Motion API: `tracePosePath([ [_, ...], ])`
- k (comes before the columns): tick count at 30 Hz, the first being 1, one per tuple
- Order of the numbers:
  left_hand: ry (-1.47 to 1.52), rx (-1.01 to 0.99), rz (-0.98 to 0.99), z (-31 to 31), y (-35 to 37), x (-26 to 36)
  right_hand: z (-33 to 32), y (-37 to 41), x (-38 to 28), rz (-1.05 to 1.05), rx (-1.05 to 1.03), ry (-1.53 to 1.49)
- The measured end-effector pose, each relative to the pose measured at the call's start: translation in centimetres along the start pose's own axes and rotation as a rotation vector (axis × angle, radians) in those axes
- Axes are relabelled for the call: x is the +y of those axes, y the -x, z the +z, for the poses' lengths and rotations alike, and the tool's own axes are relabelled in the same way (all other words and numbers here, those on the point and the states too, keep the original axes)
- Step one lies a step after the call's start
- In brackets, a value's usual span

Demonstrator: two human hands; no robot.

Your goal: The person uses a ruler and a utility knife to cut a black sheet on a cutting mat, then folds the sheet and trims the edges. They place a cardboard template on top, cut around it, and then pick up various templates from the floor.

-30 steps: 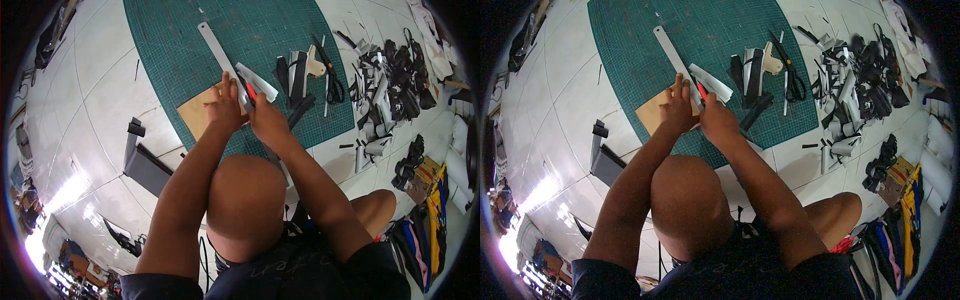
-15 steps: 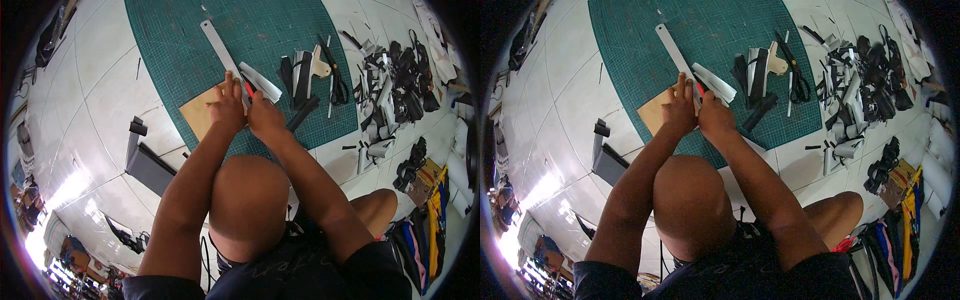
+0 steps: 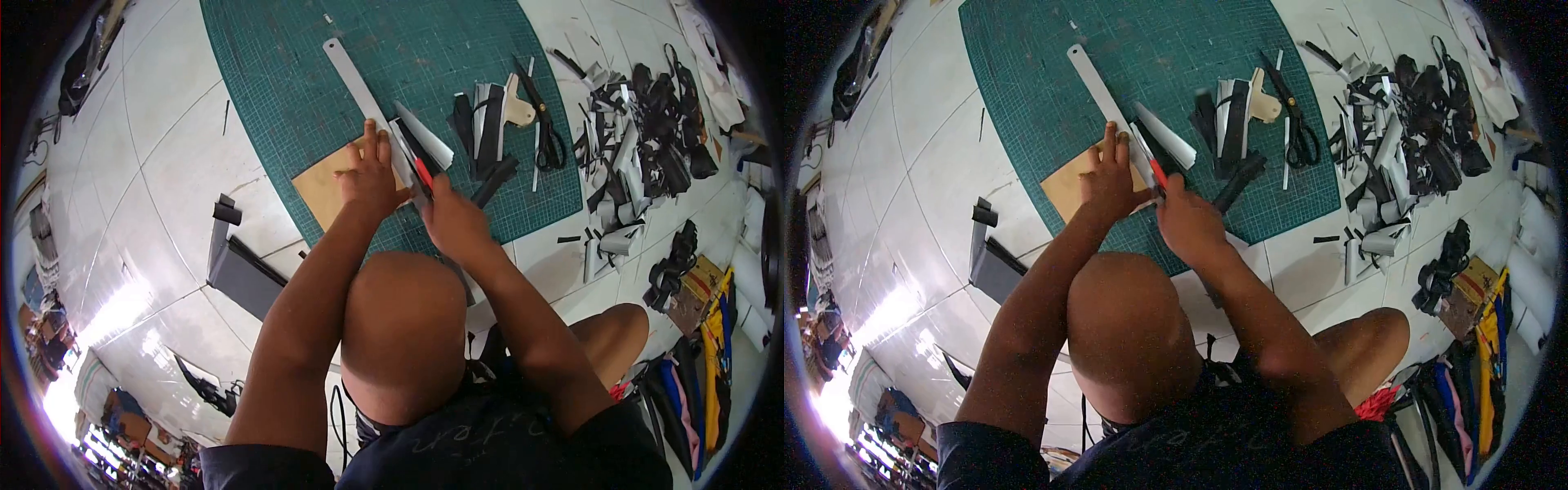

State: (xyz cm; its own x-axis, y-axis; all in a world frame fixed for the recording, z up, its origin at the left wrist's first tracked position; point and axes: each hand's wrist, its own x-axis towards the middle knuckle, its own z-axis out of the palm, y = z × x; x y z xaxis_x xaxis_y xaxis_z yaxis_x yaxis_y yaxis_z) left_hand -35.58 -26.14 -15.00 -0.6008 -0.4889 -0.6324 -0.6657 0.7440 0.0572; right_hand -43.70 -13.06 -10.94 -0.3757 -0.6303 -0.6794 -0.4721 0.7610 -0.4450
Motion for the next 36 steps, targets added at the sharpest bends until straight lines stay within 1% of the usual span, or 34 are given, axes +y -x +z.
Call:
tracePosePath([
  [1,0.007,-0.018,0.004,0.3,0.3,0.0,0.5,0.2,-0.7,-0.020,0.043,-0.039],
  [4,-0.021,-0.004,-0.016,1.1,-0.2,0.0,2.4,-2.7,-1.4,-0.025,0.128,0.036],
  [7,-0.065,0.030,-0.018,1.3,-0.2,-0.1,2.5,-4.3,-1.8,-0.009,0.103,0.030],
  [10,-0.030,-0.019,-0.007,0.6,0.1,-0.1,1.4,-4.4,-2.4,0.029,0.035,0.055],
  [13,-0.043,-0.017,-0.010,0.7,0.0,0.0,0.8,-4.9,-2.2,0.014,-0.030,0.057],
  [16,0.005,-0.006,-0.016,0.7,0.0,0.1,1.2,-3.7,-0.9,0.023,-0.064,0.045],
  [19,-0.009,-0.004,-0.017,0.9,-0.1,0.1,2.5,-1.3,1.6,0.104,-0.104,0.077],
  [22,0.001,0.026,0.003,1.2,0.0,-0.1,4.1,0.9,3.8,0.024,-0.072,0.006],
  [23,0.023,0.042,0.031,1.0,-0.1,-0.1,3.8,1.8,4.4,0.043,-0.065,0.012],
  [25,0.023,0.032,0.023,0.7,0.0,0.0,4.1,4.6,5.2,0.093,-0.098,0.015],
  [28,0.004,0.001,0.003,0.9,0.4,-0.2,2.6,4.5,3.3,0.077,0.064,-0.053],
  [29,-0.010,-0.019,-0.010,0.7,0.4,0.0,2.3,3.4,2.9,-0.032,0.136,-0.105],
  [32,-0.006,-0.035,-0.019,0.1,0.3,0.4,3.3,-1.3,1.5,0.004,0.184,-0.049],
  [36,-0.029,-0.036,-0.015,0.4,0.3,0.1,5.2,-2.0,2.2,-0.004,0.136,-0.019],
])
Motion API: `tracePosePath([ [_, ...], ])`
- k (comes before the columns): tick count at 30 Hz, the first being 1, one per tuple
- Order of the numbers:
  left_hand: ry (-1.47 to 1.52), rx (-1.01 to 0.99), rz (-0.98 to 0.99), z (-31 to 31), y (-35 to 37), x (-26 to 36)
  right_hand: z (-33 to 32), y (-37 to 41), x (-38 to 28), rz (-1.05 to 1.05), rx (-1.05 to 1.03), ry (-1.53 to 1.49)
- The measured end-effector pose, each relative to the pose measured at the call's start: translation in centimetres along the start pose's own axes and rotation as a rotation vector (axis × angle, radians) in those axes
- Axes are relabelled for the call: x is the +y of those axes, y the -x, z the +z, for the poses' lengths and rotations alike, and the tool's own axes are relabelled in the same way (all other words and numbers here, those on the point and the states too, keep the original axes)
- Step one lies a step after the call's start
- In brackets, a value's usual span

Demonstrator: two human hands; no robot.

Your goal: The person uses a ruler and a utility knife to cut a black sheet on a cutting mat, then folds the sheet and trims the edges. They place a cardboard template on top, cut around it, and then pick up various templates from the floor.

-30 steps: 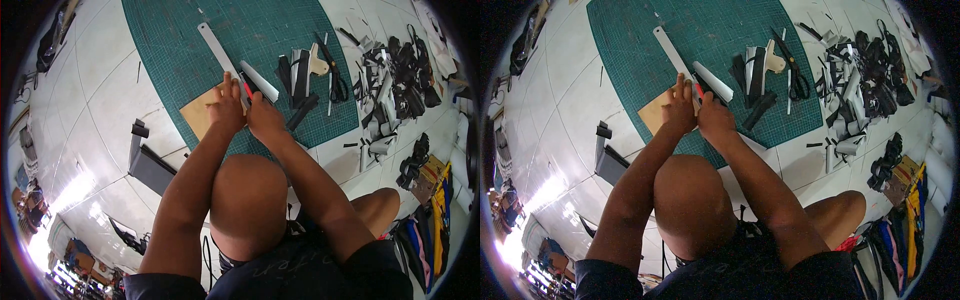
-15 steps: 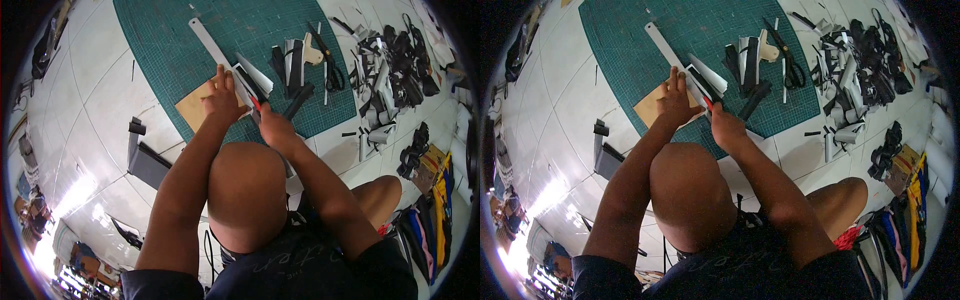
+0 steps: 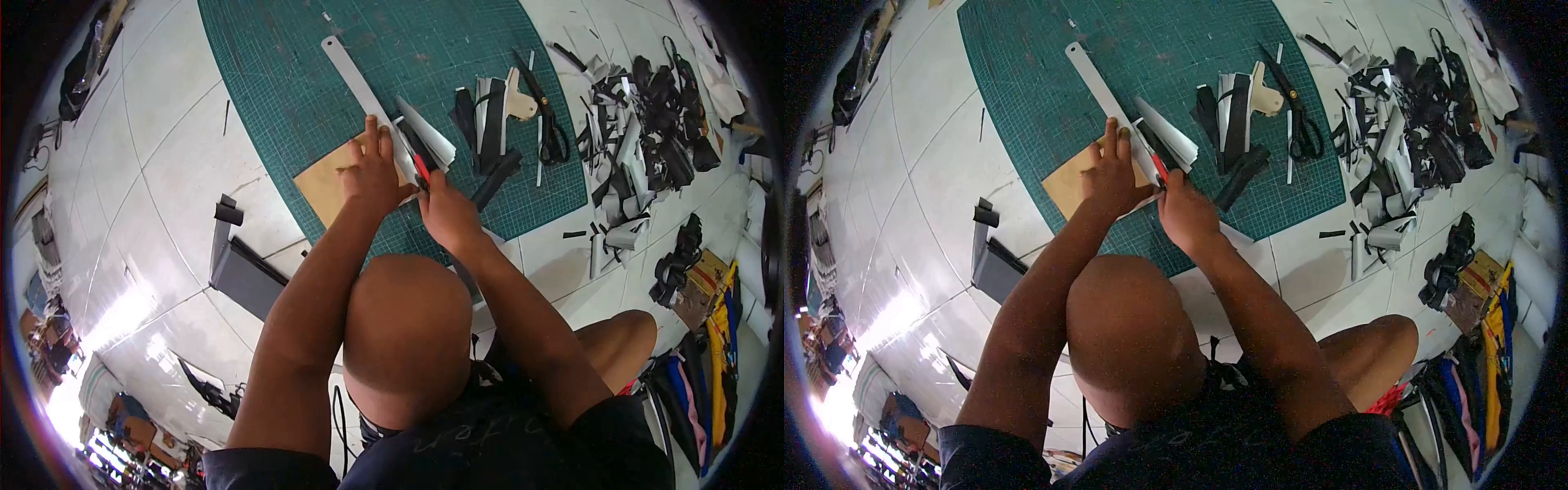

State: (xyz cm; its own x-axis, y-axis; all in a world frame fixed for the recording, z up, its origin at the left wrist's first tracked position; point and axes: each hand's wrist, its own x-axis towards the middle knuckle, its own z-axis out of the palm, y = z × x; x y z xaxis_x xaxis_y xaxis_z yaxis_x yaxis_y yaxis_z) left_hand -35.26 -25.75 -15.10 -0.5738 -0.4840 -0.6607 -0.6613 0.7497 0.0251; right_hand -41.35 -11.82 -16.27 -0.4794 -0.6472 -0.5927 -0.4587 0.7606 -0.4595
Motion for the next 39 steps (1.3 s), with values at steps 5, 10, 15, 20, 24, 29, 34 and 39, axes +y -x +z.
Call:
tracePosePath([
  [5,-0.035,0.015,0.006,0.0,-0.1,0.1,-1.0,1.0,4.1,0.176,0.049,-0.091],
  [10,-0.031,0.034,0.007,0.5,-0.3,0.0,-1.2,1.5,3.4,0.037,0.221,-0.119],
  [15,0.025,0.037,0.024,0.2,-0.3,0.1,-1.3,-0.4,-1.1,-0.029,0.090,-0.055],
  [20,0.010,0.078,0.033,0.7,-0.4,-0.2,-1.7,-2.7,-2.7,-0.026,-0.002,0.051],
  [24,-0.027,0.022,0.003,0.3,-0.4,0.0,-2.8,-2.8,-3.6,-0.026,-0.057,0.069],
  [29,-0.006,0.032,0.007,0.3,-0.3,0.1,-3.3,-2.1,-2.9,-0.038,-0.114,0.065],
  [34,0.000,0.013,0.015,-0.4,0.0,0.5,-4.6,1.2,-1.4,0.047,-0.153,0.100],
  [39,0.015,0.032,0.014,0.3,-0.2,0.0,-2.9,0.2,-2.5,-0.002,-0.001,0.036],
])
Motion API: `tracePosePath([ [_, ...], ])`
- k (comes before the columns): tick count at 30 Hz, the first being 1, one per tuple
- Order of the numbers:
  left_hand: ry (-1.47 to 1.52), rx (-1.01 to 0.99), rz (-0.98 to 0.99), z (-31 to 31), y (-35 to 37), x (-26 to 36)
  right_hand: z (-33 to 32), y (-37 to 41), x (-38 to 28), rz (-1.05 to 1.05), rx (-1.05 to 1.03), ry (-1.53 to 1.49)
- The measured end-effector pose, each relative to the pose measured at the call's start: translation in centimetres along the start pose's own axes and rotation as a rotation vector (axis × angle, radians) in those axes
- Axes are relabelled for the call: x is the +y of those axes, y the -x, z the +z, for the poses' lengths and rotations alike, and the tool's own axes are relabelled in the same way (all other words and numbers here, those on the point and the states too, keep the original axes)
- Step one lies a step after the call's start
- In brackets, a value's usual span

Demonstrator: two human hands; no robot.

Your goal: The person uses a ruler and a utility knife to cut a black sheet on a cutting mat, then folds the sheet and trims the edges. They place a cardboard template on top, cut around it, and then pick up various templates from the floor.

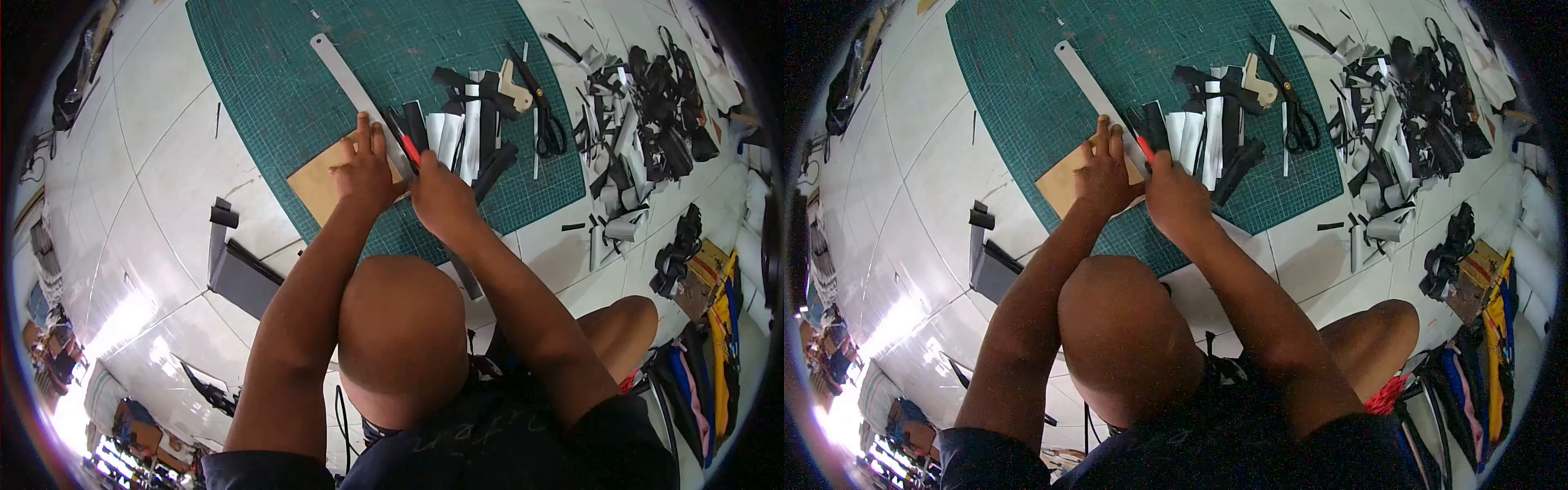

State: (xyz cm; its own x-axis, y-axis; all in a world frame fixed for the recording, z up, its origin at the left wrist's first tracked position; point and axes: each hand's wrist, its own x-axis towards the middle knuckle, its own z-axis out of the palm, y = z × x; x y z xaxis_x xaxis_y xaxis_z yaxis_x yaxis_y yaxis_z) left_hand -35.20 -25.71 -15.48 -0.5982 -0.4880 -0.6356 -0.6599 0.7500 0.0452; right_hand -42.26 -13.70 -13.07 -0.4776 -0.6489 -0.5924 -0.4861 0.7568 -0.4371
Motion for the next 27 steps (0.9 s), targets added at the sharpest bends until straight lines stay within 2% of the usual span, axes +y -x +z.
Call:
tracePosePath([
  [2,0.000,0.016,-0.001,0.2,-0.3,0.1,0.4,-2.0,-0.6,0.016,0.045,-0.001],
  [8,-0.008,0.015,0.004,0.2,-0.3,-0.1,1.0,-3.3,-0.4,-0.026,0.006,0.053],
  [14,-0.005,0.054,0.038,1.3,0.2,-0.1,-0.6,-1.2,0.1,-0.010,-0.133,-0.030],
  [18,-0.007,0.009,0.008,0.3,0.3,0.3,0.5,0.3,2.3,0.023,-0.104,0.088],
  [24,0.011,0.020,-0.003,0.5,0.2,-0.2,0.2,-0.8,0.6,0.004,0.042,-0.070],
  [27,-0.001,0.028,0.006,0.2,-0.3,0.0,0.9,-2.6,-0.3,-0.004,0.037,-0.020],
])
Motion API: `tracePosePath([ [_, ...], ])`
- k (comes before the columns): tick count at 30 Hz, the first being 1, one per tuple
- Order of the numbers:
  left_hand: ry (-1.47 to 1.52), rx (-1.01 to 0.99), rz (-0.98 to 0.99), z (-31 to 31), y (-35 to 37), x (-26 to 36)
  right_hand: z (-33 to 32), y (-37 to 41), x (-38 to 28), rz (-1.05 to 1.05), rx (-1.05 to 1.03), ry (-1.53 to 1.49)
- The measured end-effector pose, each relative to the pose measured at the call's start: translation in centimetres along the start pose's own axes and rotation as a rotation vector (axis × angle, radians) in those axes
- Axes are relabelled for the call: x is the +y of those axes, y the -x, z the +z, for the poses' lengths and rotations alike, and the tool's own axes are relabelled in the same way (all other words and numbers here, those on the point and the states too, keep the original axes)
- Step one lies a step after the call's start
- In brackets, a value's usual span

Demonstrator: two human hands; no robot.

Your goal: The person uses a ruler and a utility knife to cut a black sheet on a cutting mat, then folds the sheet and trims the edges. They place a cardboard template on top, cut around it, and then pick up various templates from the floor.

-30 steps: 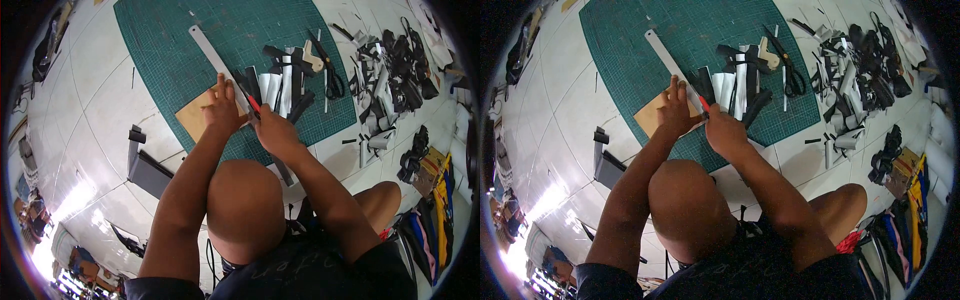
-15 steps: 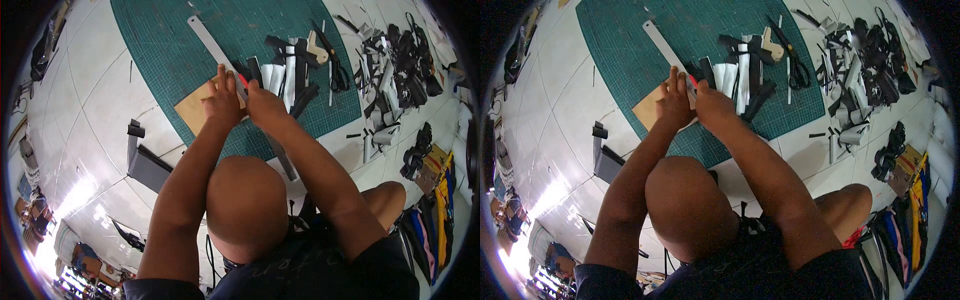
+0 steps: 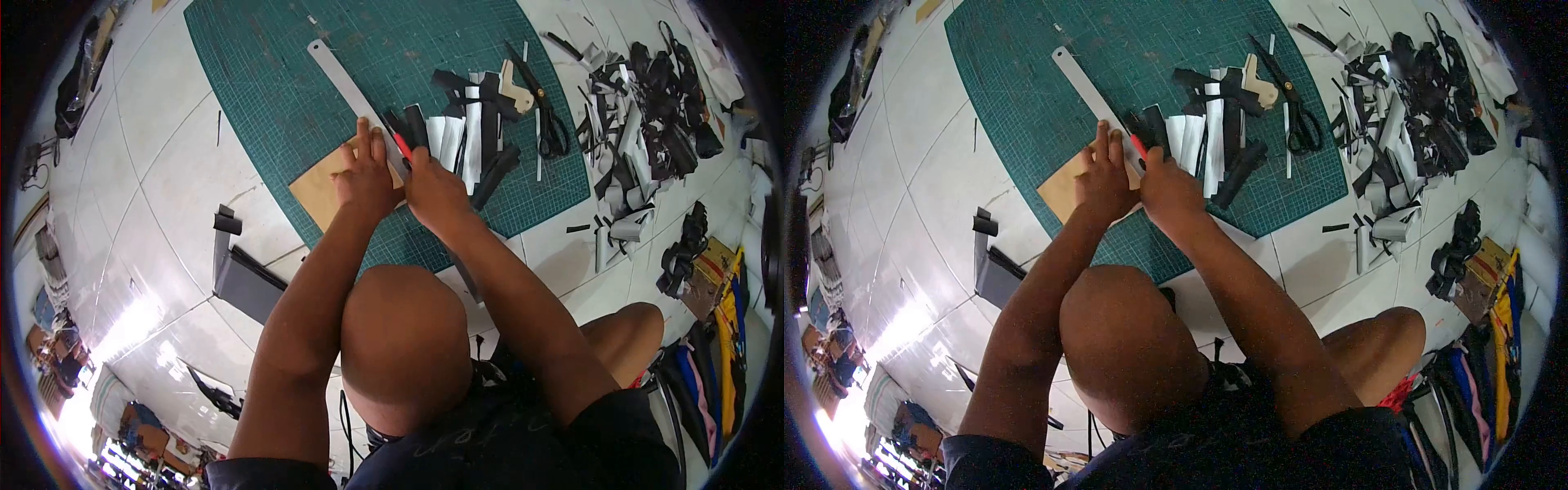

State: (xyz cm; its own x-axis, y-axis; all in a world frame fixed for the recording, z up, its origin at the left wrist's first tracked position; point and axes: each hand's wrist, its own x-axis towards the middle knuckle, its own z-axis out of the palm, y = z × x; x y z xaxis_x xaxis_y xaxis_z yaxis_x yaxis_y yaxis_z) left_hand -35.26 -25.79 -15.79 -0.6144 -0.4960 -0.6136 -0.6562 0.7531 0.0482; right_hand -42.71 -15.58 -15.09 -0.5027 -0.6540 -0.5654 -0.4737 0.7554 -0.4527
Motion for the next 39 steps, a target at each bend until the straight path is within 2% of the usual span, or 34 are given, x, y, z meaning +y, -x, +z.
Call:
tracePosePath([
  [6,0.008,-0.003,-0.001,0.3,-0.2,-0.2,0.0,-0.7,0.1,-0.084,-0.018,0.066],
  [10,-0.029,0.063,0.027,0.6,0.0,-0.2,-1.4,-0.9,-0.2,-0.060,-0.109,0.044],
  [15,0.031,0.017,0.006,0.9,0.2,-0.3,-1.2,1.4,1.9,0.005,-0.200,0.055],
  [18,0.027,0.018,0.011,0.4,0.0,0.0,-0.3,1.3,3.1,-0.049,-0.135,0.053],
  [21,0.036,0.037,0.024,0.6,-0.1,-0.1,-0.3,1.7,4.1,0.046,-0.112,-0.085],
  [24,0.014,0.018,0.020,0.8,0.3,-0.3,1.5,4.0,8.0,0.111,0.109,-0.112],
  [25,0.007,0.021,0.013,0.6,0.0,-0.1,1.0,5.0,7.9,0.160,0.141,-0.159],
  [28,0.013,0.031,0.015,0.7,-0.1,-0.1,0.3,6.3,6.0,0.092,0.091,-0.242],
  [31,0.036,0.024,0.016,0.6,-0.1,-0.2,1.5,5.0,4.5,-0.044,0.111,-0.095],
  [34,0.030,0.020,0.004,0.6,-0.1,-0.2,1.6,2.6,2.5,-0.074,0.163,-0.121],
  [37,0.007,0.014,-0.002,0.6,-0.1,-0.1,0.3,0.9,1.1,-0.077,0.010,-0.048],
  [39,0.019,0.015,0.003,0.6,-0.1,-0.2,0.7,0.4,1.1,-0.070,0.006,-0.043],
])
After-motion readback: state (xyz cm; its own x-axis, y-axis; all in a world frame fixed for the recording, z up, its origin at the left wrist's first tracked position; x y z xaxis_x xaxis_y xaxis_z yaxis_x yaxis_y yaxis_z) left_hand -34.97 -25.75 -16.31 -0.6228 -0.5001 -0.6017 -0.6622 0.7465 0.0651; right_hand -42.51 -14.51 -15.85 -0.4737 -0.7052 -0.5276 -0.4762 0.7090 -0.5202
